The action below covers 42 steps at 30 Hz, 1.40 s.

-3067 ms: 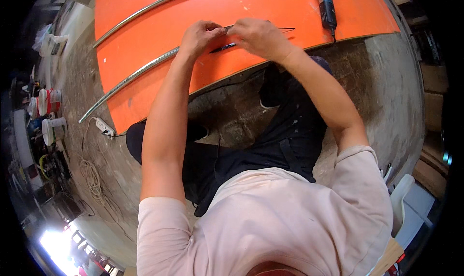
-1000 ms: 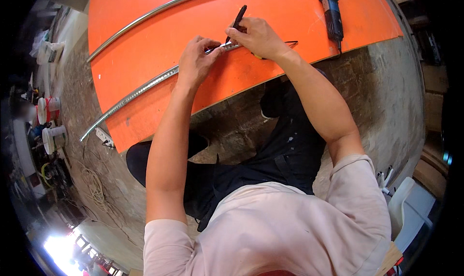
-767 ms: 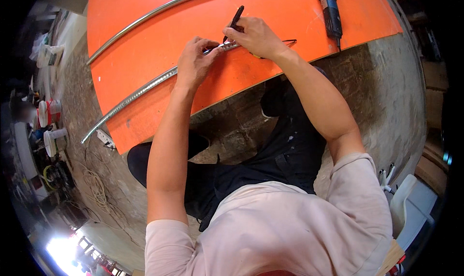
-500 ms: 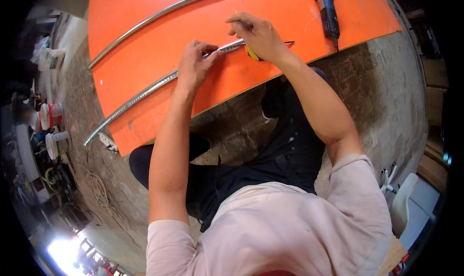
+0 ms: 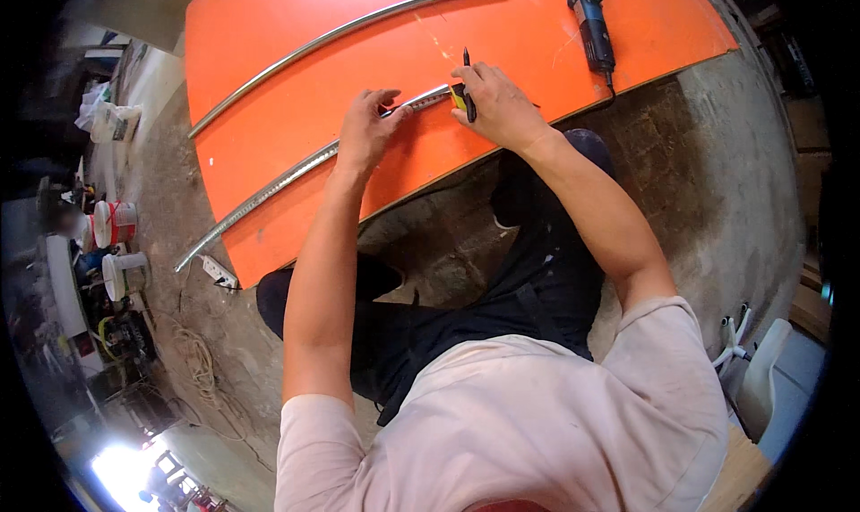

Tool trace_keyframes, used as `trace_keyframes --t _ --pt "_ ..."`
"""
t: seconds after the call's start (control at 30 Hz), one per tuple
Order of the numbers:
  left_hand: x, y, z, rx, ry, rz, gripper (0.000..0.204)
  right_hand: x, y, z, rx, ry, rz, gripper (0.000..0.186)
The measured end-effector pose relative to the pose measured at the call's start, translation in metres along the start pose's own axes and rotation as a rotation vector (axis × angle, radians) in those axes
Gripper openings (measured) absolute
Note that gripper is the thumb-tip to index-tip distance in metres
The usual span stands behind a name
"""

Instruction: The person measures and marks metal rods with a tape measure and marker, then uses an angle grinder to cut the rods at the marked points. The person cuts multiple rods sequentially, producing sparks during the cutting process.

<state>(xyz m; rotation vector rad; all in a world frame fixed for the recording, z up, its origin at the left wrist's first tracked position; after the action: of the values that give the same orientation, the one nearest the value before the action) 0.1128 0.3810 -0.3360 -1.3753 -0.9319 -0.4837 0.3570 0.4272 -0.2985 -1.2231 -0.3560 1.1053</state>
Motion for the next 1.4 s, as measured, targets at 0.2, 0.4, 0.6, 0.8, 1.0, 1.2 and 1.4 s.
trace_keyframes --t 0.2,0.4,0.6,0.8,1.0,1.2,1.4 --pt "0.038 -0.038 -0.042 -0.022 0.008 0.385 0.031 -0.018 -0.019 0.0 0.145 -0.085 0.024 0.047" --pt "0.026 -0.075 -0.06 -0.126 0.023 0.55 0.03 -0.03 -0.008 -0.001 0.155 -0.087 0.071 0.047" --pt "-0.009 -0.069 -0.069 -0.075 0.031 0.484 0.027 -0.026 -0.004 0.0 0.044 -0.022 0.062 0.043" --pt "0.031 -0.062 -0.065 -0.178 -0.011 0.471 0.031 -0.029 0.004 0.001 0.03 -0.05 0.054 0.044" --pt "0.061 -0.049 -0.062 -0.093 0.186 0.498 0.042 -0.04 -0.001 0.006 0.103 -0.085 0.09 0.048" --pt "0.059 -0.083 -0.066 0.029 0.096 0.388 0.057 0.021 -0.02 0.005 0.231 0.107 -0.154 0.057" --pt "-0.037 -0.096 -0.09 0.013 0.116 0.661 0.04 0.117 -0.013 0.004 0.146 0.207 -0.396 0.059"
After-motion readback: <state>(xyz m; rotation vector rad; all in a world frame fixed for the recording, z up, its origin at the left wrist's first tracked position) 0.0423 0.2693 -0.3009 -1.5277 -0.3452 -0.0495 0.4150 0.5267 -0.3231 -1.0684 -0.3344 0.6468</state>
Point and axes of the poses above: each hand's wrist, its own z-axis towards the middle knuckle, its own y-axis out of the palm, x = y × z, the point moved 4 cm from there along z, towards the middle knuckle, and after that the axes turned 15 degrees about -y, right-handed, at the moved point
